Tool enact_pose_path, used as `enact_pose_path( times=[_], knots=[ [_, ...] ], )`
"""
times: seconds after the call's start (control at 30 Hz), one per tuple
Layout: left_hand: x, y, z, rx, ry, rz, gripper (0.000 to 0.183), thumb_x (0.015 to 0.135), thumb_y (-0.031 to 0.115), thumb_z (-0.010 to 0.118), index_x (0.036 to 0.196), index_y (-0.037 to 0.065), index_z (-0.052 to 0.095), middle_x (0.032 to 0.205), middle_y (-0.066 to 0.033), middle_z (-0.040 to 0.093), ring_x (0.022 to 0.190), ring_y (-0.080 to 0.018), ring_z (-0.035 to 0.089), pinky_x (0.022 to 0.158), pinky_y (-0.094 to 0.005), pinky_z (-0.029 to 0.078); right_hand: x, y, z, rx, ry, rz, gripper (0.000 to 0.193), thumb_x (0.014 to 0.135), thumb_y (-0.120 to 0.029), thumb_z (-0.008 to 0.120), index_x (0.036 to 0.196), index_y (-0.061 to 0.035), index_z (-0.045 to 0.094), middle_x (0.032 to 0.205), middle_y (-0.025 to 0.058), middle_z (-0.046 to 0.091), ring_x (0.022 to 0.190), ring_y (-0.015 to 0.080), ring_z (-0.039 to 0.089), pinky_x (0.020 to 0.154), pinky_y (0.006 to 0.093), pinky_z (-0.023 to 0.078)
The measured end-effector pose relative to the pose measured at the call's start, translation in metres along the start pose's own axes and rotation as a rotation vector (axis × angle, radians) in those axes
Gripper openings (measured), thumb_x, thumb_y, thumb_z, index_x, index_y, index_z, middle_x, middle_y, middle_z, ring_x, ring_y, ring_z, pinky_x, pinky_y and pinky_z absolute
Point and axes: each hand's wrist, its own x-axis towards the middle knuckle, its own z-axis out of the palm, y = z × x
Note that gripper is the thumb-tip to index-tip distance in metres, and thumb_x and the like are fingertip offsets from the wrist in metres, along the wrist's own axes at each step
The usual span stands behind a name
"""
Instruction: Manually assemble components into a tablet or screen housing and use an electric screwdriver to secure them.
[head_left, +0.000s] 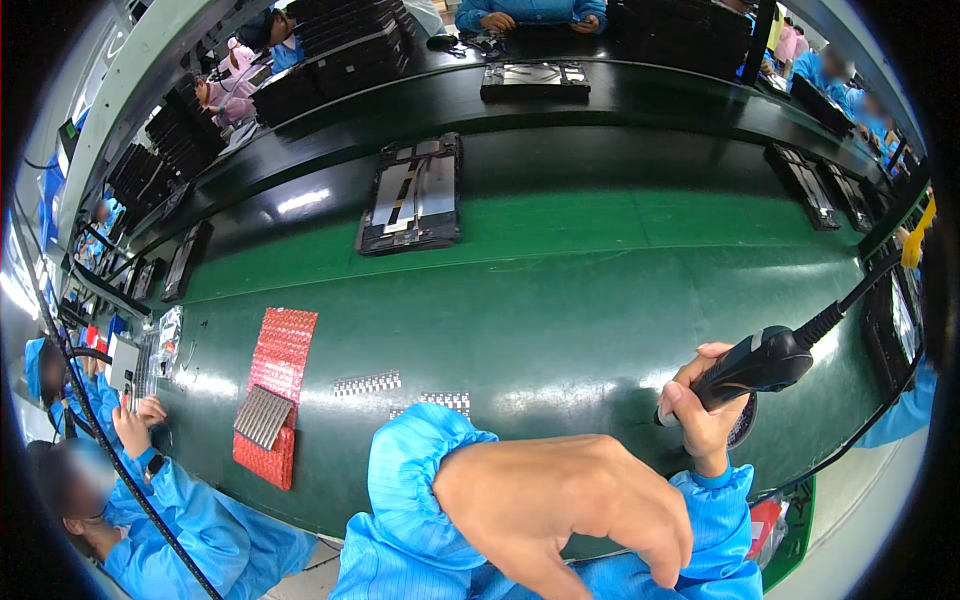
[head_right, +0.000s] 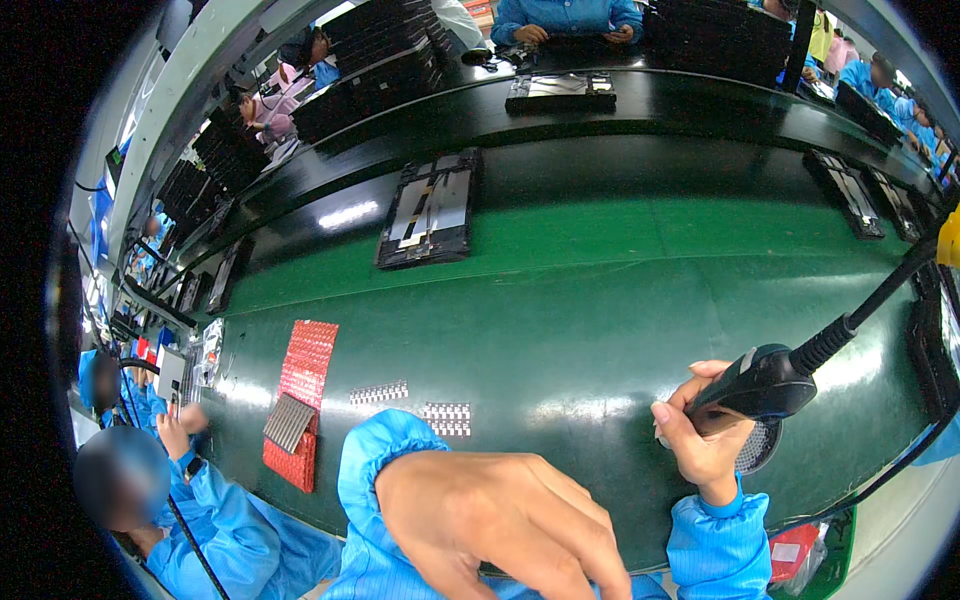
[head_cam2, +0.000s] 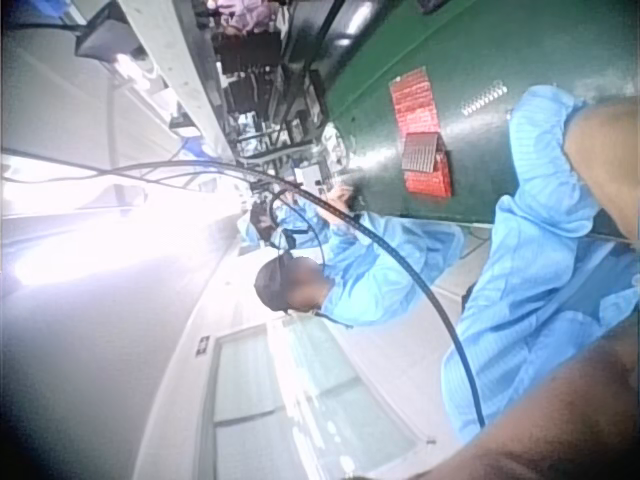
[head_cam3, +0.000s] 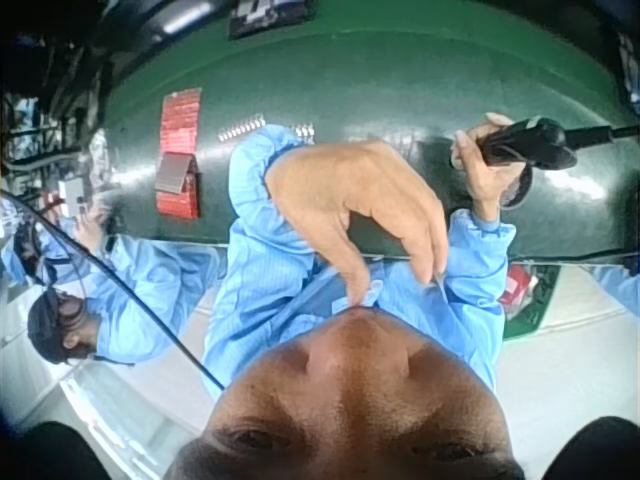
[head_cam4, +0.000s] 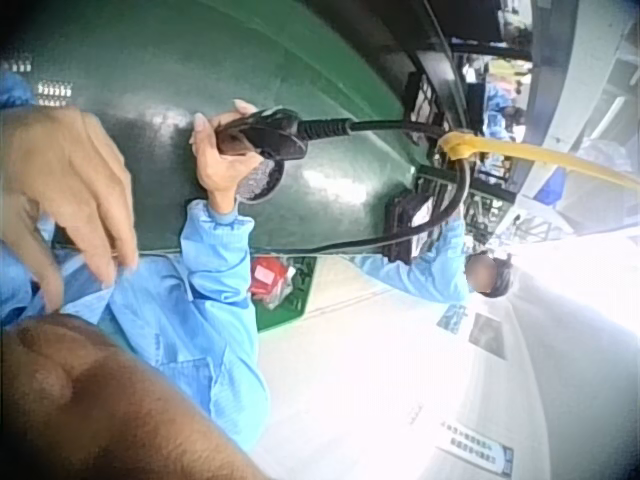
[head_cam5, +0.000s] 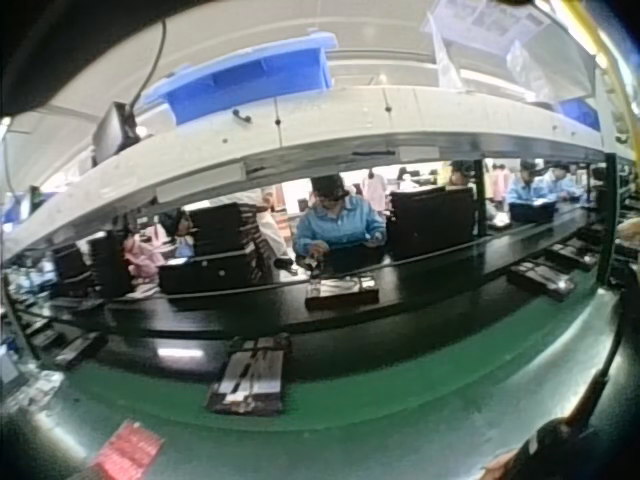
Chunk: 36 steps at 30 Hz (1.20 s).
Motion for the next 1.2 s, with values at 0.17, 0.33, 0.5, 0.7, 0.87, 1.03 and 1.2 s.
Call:
enact_pose_path(
  times=[0.17,0.33,0.5,0.7,0.87,1.03,1.2],
  knots=[
    [0.004,0.017,0.000,-0.412,0.018,-0.257,0.050,0.068,0.035,0.080,0.097,-0.002,0.065,0.103,-0.0166,0.065,0.089,-0.0297,0.064,0.072,-0.0347,0.052,0.000,-0.001,0.001,0.009,-0.006,0.001,0.046,0.074,0.002,0.064,0.113,-0.0015,0.040,0.061,0.0067,0.052,0.050,0.0147,0.053,0.049,0.0265,0.047],
    [-0.006,-0.025,0.011,0.034,0.120,0.145,0.051,0.065,0.034,0.082,0.097,-0.002,0.065,0.102,-0.0164,0.065,0.089,-0.0291,0.065,0.072,-0.0347,0.052,0.000,-0.001,0.001,0.016,-0.014,-0.004,0.046,0.074,0.003,0.063,0.113,-0.0012,0.040,0.061,0.0068,0.051,0.050,0.0148,0.053,0.049,0.0267,0.047],
    [0.006,0.000,-0.004,-0.182,0.099,0.048,0.050,0.065,0.033,0.083,0.096,-0.002,0.066,0.101,-0.0162,0.066,0.088,-0.0282,0.065,0.074,-0.0340,0.052,0.000,-0.001,0.000,0.009,-0.008,-0.007,0.046,0.074,0.003,0.063,0.113,-0.0009,0.040,0.061,0.0068,0.051,0.049,0.0148,0.053,0.049,0.0266,0.047],
    [0.005,-0.001,-0.004,-0.204,0.113,0.005,0.048,0.066,0.033,0.082,0.095,-0.002,0.066,0.102,-0.0162,0.065,0.090,-0.0279,0.065,0.075,-0.0335,0.052,-0.001,-0.001,-0.001,0.009,0.003,0.006,0.046,0.074,0.003,0.064,0.113,-0.0010,0.040,0.062,0.0072,0.052,0.050,0.0150,0.053,0.049,0.0265,0.047],
    [0.005,-0.005,-0.001,-0.091,0.103,-0.044,0.051,0.064,0.034,0.083,0.095,-0.002,0.065,0.103,-0.0172,0.065,0.090,-0.0283,0.064,0.075,-0.0349,0.051,0.000,0.000,-0.002,0.005,-0.002,0.007,0.046,0.074,0.002,0.065,0.113,-0.0012,0.040,0.062,0.0076,0.053,0.050,0.0151,0.054,0.048,0.0268,0.047],
    [0.008,-0.001,-0.005,-0.208,0.061,0.051,0.054,0.064,0.036,0.084,0.097,-0.002,0.065,0.102,-0.0166,0.065,0.090,-0.0285,0.064,0.075,-0.0346,0.051,0.001,-0.002,0.000,0.026,0.000,0.010,0.046,0.075,0.001,0.065,0.113,-0.0013,0.040,0.062,0.0076,0.053,0.050,0.0153,0.054,0.048,0.0268,0.047],
    [0.007,-0.004,-0.005,-0.155,0.146,0.024,0.053,0.063,0.035,0.085,0.097,-0.001,0.066,0.101,-0.0165,0.066,0.089,-0.0276,0.065,0.075,-0.0339,0.052,0.001,0.000,-0.003,-0.003,-0.013,0.005,0.046,0.075,0.002,0.065,0.113,-0.0011,0.040,0.062,0.0076,0.053,0.049,0.0149,0.053,0.048,0.0267,0.047]
  ],
)
